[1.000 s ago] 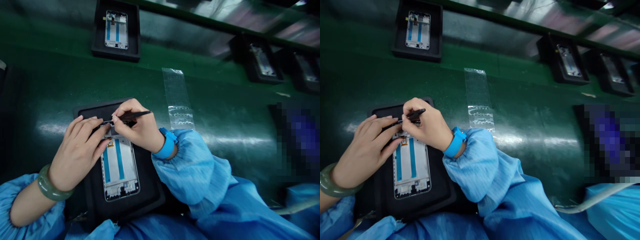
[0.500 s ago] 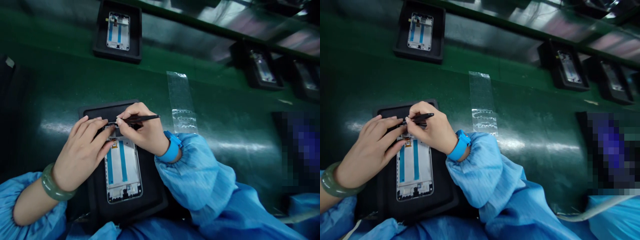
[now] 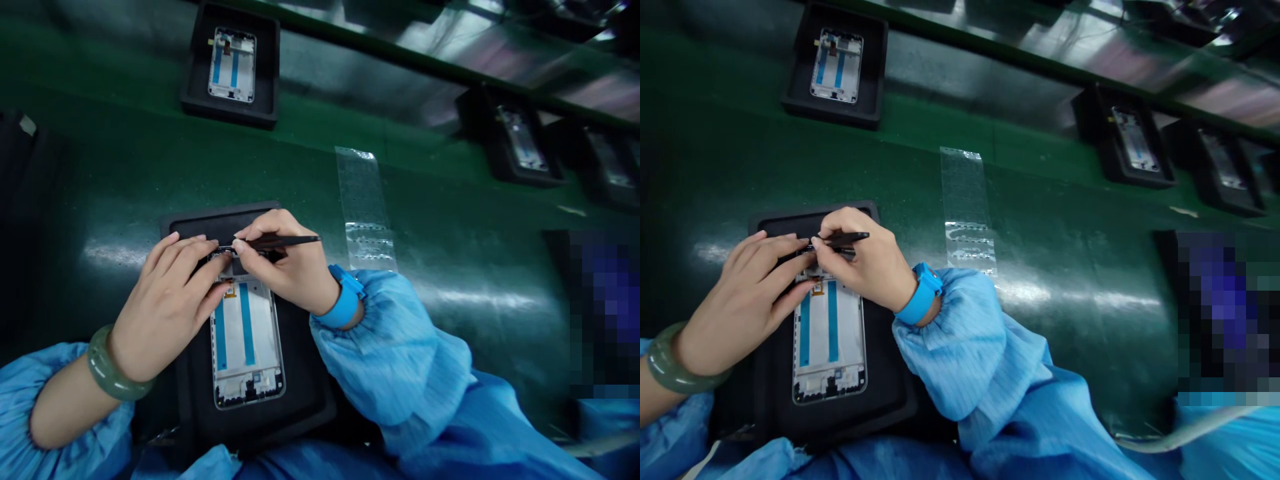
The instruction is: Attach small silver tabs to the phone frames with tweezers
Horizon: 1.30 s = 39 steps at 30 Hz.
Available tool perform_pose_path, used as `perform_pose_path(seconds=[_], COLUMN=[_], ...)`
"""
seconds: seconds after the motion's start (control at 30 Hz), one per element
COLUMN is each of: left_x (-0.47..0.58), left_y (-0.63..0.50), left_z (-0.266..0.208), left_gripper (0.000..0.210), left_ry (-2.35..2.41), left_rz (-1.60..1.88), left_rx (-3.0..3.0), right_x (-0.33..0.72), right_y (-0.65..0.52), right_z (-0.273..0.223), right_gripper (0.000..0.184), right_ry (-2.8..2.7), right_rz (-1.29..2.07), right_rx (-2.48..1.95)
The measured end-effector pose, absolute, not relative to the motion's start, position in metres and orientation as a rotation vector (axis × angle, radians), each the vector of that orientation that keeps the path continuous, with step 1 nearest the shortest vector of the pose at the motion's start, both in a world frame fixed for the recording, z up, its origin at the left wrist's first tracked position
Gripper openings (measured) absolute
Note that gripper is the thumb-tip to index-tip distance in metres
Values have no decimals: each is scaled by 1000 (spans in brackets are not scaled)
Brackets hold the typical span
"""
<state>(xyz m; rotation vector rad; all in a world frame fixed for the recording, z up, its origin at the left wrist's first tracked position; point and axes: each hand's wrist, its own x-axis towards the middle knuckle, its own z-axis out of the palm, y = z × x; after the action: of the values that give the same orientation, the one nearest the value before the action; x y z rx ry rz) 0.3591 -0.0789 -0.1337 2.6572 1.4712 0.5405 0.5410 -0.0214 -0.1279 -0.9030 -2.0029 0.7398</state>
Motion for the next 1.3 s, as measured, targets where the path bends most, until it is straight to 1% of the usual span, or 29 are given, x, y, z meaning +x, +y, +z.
perform_pose_path(seconds=[0.23,0.47,0.7,1.13,1.3], left_x=[362,362,362,359,358], left_y=[-80,-79,-79,-78,-78], left_z=[-131,-132,-131,-131,-132], left_gripper=[28,31,29,32,35], left_ry=[1479,1475,1473,1481,1467], left_rz=[542,561,550,539,548], left_rx=[2628,2622,2643,2684,2695], right_x=[540,542,539,537,541], right_y=[-24,-22,-25,-19,-22], right_z=[-128,-131,-130,-130,-129], right_gripper=[8,11,8,10,12], right_ry=[-2100,-2069,-2170,-2065,-1882], right_rz=[630,587,453,465,642], right_rx=[-835,-789,-799,-840,-929])
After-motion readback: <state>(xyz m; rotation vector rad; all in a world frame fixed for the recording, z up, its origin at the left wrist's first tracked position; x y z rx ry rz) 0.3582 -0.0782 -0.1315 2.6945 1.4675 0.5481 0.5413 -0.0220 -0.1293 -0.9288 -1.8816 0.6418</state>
